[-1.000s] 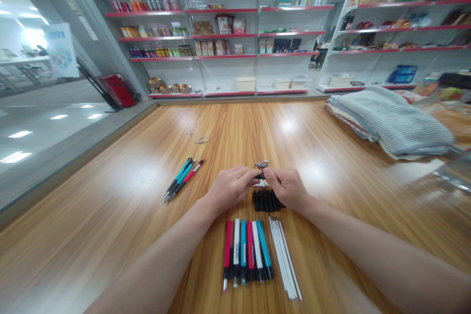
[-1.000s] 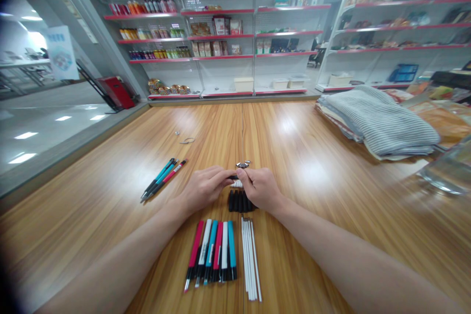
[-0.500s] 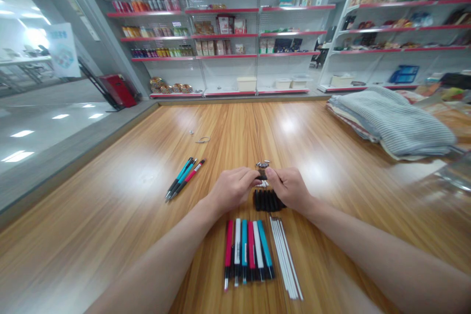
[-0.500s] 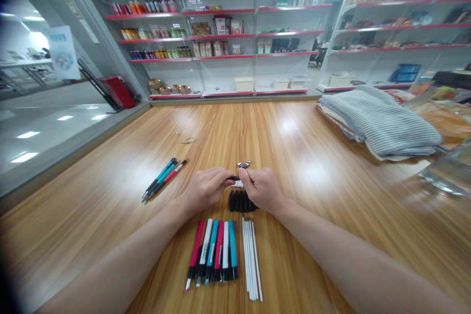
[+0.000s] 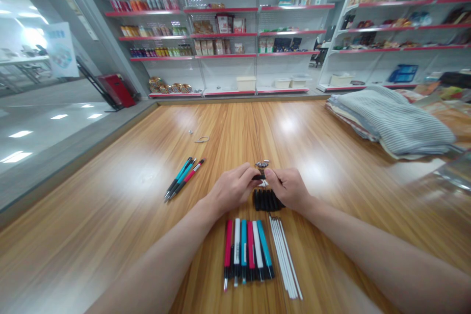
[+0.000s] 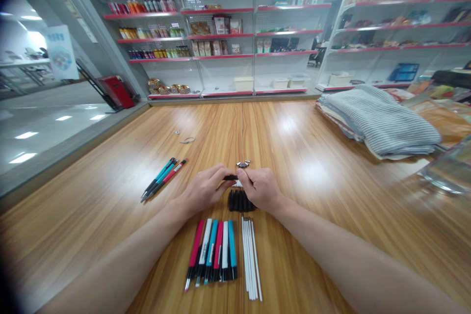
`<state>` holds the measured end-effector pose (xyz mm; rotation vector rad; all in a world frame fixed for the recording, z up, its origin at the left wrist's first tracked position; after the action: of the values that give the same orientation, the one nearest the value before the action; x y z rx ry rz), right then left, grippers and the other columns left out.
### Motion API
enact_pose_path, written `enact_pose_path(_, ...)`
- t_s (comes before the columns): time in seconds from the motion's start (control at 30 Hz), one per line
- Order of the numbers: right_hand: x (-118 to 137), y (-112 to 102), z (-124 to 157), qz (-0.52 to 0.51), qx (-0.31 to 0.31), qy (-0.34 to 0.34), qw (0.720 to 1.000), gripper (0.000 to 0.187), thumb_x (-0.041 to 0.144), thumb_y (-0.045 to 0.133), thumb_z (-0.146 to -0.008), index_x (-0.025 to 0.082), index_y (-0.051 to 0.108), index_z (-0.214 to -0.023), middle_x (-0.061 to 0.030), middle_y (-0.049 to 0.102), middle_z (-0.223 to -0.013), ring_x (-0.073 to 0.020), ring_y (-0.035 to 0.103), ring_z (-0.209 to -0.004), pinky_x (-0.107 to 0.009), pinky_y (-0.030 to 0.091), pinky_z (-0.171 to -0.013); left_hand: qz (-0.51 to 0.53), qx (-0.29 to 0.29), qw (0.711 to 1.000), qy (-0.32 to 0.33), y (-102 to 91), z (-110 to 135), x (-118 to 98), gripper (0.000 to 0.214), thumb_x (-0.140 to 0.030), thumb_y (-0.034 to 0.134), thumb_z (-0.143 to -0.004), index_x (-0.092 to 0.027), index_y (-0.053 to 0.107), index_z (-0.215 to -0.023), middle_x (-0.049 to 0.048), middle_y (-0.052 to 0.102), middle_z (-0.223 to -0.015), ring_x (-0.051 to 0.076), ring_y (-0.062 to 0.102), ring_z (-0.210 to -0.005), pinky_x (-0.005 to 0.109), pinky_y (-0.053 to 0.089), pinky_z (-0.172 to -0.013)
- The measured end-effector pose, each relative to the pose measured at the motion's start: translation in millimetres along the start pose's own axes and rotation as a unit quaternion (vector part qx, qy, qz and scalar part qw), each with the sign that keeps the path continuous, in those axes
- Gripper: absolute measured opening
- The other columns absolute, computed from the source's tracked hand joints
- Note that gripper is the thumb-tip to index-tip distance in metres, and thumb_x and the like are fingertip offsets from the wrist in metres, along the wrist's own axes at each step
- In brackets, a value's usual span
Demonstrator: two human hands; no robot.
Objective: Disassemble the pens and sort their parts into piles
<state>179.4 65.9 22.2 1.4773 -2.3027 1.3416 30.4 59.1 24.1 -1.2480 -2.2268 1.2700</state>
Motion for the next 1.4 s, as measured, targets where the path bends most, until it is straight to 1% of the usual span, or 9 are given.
enact_pose_path(0.1, 1, 0, 0, -0.005, 0.005, 0.000, 1.000, 0.040, 0.027, 0.040, -0.095, 0.017, 0.033, -0.057, 0.0038, 0.034, -0.050, -0.0061, 0.033, -0.044, -0.025, 0.022, -0.049, -0.012, -0.010, 1.000, 0.010, -1.1, 1, -2, 0.014, -0.022, 0.044, -0.094, -0.015, 0.055, -0.097, 0.0048, 0.060, -0.082, 0.014, 0.058, -0.072, 0.024, 0.045, -0.063)
enact_pose_path(0.27, 5, 0, 0, 0.000, 0.011, -0.013, 1.000, 0.039, 0.026, 0.040, -0.095, 0.017, 0.034, -0.057, 0.0038, 0.035, -0.050, -0.0063, 0.034, -0.044, -0.025, 0.022, -0.050, -0.039, -0.014, 0.999, 0.023, 1.0, 3, -5, 0.016, -0.018, 0.043, -0.093, -0.015, 0.056, -0.099, 0.0037, 0.059, -0.075, 0.014, 0.057, -0.068, 0.024, 0.042, -0.059)
enact_pose_path(0.53, 12, -1, 3, 0.039, 0.006, -0.072, 0.997, 0.040, 0.024, 0.043, -0.093, 0.017, 0.035, -0.055, 0.0033, 0.035, -0.049, -0.0075, 0.034, -0.045, -0.027, 0.022, -0.051, -0.056, -0.014, 0.998, 0.031, 1.7, 2, -8, 0.010, -0.013, 0.045, -0.085, -0.016, 0.055, -0.084, 0.0024, 0.062, -0.070, 0.015, 0.060, -0.062, 0.025, 0.038, -0.051)
enact_pose_path(0.67, 8, 0, 3, 0.054, 0.004, -0.071, 0.996, 0.038, 0.024, 0.043, -0.094, 0.017, 0.038, -0.056, 0.0027, 0.039, -0.050, -0.0079, 0.036, -0.046, -0.027, 0.023, -0.052, -0.033, -0.003, 0.999, 0.027, 0.6, 1, -6, 0.013, -0.014, 0.044, -0.089, -0.016, 0.055, -0.096, 0.0031, 0.066, -0.080, 0.016, 0.063, -0.071, 0.025, 0.043, -0.057)
enact_pose_path(0.77, 5, 0, 2, 0.061, -0.004, -0.063, 0.996, 0.037, 0.024, 0.042, -0.094, 0.017, 0.040, -0.058, 0.0019, 0.042, -0.052, -0.0083, 0.039, -0.048, -0.027, 0.024, -0.053, 0.002, -0.014, 1.000, 0.004, -2.0, 1, -3, 0.016, -0.021, 0.046, -0.092, -0.017, 0.053, -0.105, 0.0055, 0.065, -0.090, 0.016, 0.063, -0.080, 0.025, 0.048, -0.066)
enact_pose_path(0.87, 5, 0, 2, 0.064, -0.003, -0.060, 0.996, 0.037, 0.025, 0.042, -0.095, 0.017, 0.041, -0.058, 0.0018, 0.043, -0.052, -0.0083, 0.039, -0.048, -0.027, 0.025, -0.053, 0.016, -0.026, 1.000, -0.004, -2.9, 1, -2, 0.015, -0.025, 0.046, -0.093, -0.017, 0.054, -0.101, 0.0060, 0.061, -0.089, 0.014, 0.060, -0.077, 0.024, 0.047, -0.065)
enact_pose_path(1.03, 5, 0, 3, 0.063, 0.000, -0.059, 0.996, 0.039, 0.026, 0.042, -0.095, 0.018, 0.040, -0.057, 0.0015, 0.043, -0.051, -0.0087, 0.038, -0.048, -0.026, 0.026, -0.052, 0.001, -0.023, 0.999, 0.029, -0.5, 1, -4, 0.015, -0.019, 0.041, -0.094, -0.015, 0.056, -0.094, 0.0053, 0.057, -0.079, 0.014, 0.055, -0.073, 0.025, 0.045, -0.065)
enact_pose_path(1.2, 6, 0, 2, 0.053, 0.015, -0.042, 0.998, 0.041, 0.027, 0.042, -0.095, 0.017, 0.044, -0.055, 0.0003, 0.047, -0.050, -0.0091, 0.043, -0.047, -0.026, 0.029, -0.053, 0.015, -0.011, 0.999, 0.039, 1.0, 1, -2, 0.021, -0.012, 0.036, -0.094, -0.015, 0.056, -0.099, 0.0056, 0.058, -0.080, 0.014, 0.055, -0.075, 0.025, 0.046, -0.068)
enact_pose_path(1.4, 8, -2, 1, 0.052, 0.027, -0.040, 0.997, 0.039, 0.027, 0.045, -0.094, 0.017, 0.048, -0.056, -0.0003, 0.051, -0.052, -0.0094, 0.045, -0.049, -0.026, 0.030, -0.054, 0.022, -0.019, 0.999, 0.031, 0.9, 2, -2, 0.015, -0.017, 0.042, -0.095, -0.015, 0.056, -0.094, 0.0050, 0.059, -0.081, 0.013, 0.055, -0.076, 0.024, 0.046, -0.069)
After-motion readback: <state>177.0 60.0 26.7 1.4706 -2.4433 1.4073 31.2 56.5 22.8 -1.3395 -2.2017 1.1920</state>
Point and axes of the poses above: each hand's wrist, its own z-axis away from the middle knuckle, its own y-axis out of the palm, x = y × z, the point moved 5 cm from there along -z, towards the middle knuckle
